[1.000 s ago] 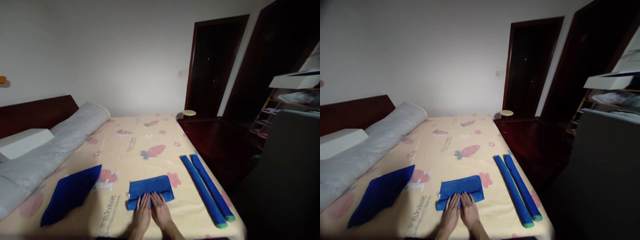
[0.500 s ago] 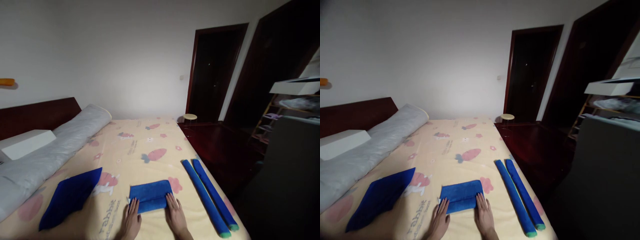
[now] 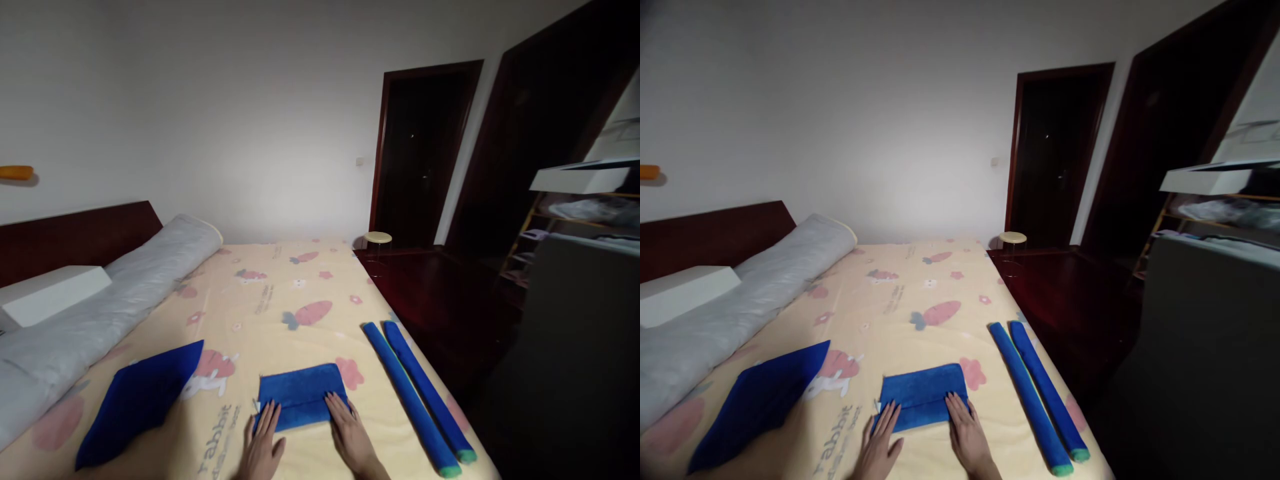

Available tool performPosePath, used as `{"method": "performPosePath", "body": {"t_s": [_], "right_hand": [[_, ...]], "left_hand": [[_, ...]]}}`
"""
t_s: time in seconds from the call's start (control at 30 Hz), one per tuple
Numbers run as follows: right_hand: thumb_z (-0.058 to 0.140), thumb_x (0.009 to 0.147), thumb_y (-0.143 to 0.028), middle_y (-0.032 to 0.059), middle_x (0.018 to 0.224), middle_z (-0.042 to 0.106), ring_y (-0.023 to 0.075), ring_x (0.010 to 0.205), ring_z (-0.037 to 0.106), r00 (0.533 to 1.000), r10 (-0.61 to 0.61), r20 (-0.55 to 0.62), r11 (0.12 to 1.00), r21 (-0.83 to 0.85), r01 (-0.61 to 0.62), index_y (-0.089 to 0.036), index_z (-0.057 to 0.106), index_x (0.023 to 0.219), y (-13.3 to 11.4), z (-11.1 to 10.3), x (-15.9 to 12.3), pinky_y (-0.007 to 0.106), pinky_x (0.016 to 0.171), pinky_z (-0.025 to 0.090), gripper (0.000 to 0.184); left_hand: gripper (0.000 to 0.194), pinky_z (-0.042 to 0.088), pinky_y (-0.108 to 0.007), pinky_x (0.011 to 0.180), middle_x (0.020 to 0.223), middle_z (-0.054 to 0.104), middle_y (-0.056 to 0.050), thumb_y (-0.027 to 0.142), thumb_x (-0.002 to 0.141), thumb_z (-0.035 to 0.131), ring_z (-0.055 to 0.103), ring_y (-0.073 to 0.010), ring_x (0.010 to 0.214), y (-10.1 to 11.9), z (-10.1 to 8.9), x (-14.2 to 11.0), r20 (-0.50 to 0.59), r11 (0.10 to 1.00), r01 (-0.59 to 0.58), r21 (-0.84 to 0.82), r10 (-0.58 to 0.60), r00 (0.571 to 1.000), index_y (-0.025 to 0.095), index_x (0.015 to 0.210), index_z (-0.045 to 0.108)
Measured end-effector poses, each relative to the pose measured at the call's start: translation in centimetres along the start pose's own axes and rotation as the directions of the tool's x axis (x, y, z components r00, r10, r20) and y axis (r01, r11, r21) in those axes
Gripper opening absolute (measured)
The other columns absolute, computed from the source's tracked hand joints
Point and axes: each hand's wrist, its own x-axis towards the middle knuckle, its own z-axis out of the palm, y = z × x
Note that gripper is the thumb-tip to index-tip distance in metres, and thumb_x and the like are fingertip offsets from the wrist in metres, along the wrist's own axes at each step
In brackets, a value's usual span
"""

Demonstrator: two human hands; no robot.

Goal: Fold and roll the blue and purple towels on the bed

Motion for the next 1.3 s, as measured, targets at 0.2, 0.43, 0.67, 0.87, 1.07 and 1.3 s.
{"method": "performPosePath", "body": {"t_s": [0.2, 0.43, 0.67, 0.87, 1.07, 1.3], "right_hand": [[0.042, 0.081, -0.011, 0.0068, 0.14, 0.054, 0.0231, 0.131, 0.046, 0.997, 0.066, 0.036, 0.998, -0.02, -0.065, -0.019, 0.053, 0.135, -0.3, -0.2, 1.9, 0.04, 0.11, 0.027, 0.056], [0.045, 0.076, -0.011, 0.0063, 0.121, 0.066, 0.0228, 0.114, 0.053, 0.988, 0.157, 0.0, 0.986, 0.051, -0.157, -0.02, 0.064, 0.116, -2.4, -1.6, 2.1, 0.038, 0.107, 0.021, 0.045], [0.05, 0.071, -0.022, 0.0096, 0.109, 0.066, 0.0286, 0.113, 0.05, 0.969, 0.216, 0.121, 0.975, 0.022, -0.221, -0.018, 0.067, 0.101, -3.9, -3.5, 2.0, 0.042, 0.108, 0.02, 0.035], [0.052, 0.072, -0.029, 0.0142, 0.135, 0.053, 0.0328, 0.129, 0.039, 0.957, 0.176, 0.23, 0.978, 0.066, -0.196, -0.017, 0.059, 0.124, -6.5, -1.0, 2.8, 0.046, 0.113, 0.014, 0.054], [0.05, 0.073, -0.028, 0.011, 0.135, 0.054, 0.0303, 0.13, 0.041, 0.955, 0.132, 0.266, 0.978, 0.122, -0.169, -0.022, 0.058, 0.127, -6.2, -1.2, 2.9, 0.047, 0.113, 0.019, 0.055], [0.045, 0.074, -0.021, 0.014, 0.149, 0.042, 0.0277, 0.139, 0.034, 0.965, 0.26, 0.044, 0.965, -0.05, -0.258, -0.011, 0.046, 0.141, -1.2, -1.0, -1.5, 0.044, 0.115, 0.022, 0.067]], "left_hand": [[0.056, 0.034, -0.04, 0.108, 0.141, 0.056, 0.001, 0.014, 0.078, 0.045, 0.05, -0.0208, 0.13, -0.3, 1.2, 0.9, -0.129, 0.999, 0.03, 0.012, -0.028, 0.991, 0.03, 0.13, 0.058], [0.043, 0.033, -0.041, 0.107, 0.123, 0.069, 0.0, 0.017, 0.074, 0.05, 0.056, -0.0218, 0.12, -0.3, -1.2, 1.0, -0.083, 0.993, 0.077, -0.089, -0.084, 0.993, 0.03, 0.112, 0.068], [0.05, 0.017, -0.046, 0.116, 0.136, 0.061, -0.006, 0.021, 0.077, 0.041, 0.043, -0.0234, 0.134, 2.4, -4.1, 1.1, 0.184, 0.966, 0.259, -0.021, -0.251, 0.951, 0.022, 0.123, 0.062], [0.065, 0.01, -0.038, 0.12, 0.153, 0.041, 0.001, 0.016, 0.077, 0.038, 0.026, -0.0179, 0.144, 5.4, -2.3, 1.2, 0.315, 0.984, 0.095, -0.148, -0.044, 0.948, 0.027, 0.141, 0.045], [0.065, 0.017, -0.036, 0.119, 0.153, 0.04, 0.001, 0.019, 0.075, 0.042, 0.028, -0.0185, 0.144, 5.5, -1.5, 1.5, 0.308, 0.974, 0.153, -0.168, -0.095, 0.946, 0.028, 0.139, 0.047], [0.068, 0.019, -0.051, 0.116, 0.155, 0.037, -0.001, 0.024, 0.074, 0.049, 0.029, -0.0254, 0.143, 2.9, -3.3, -1.8, 0.176, 0.948, 0.317, 0.033, -0.317, 0.932, 0.032, 0.141, 0.043]]}}
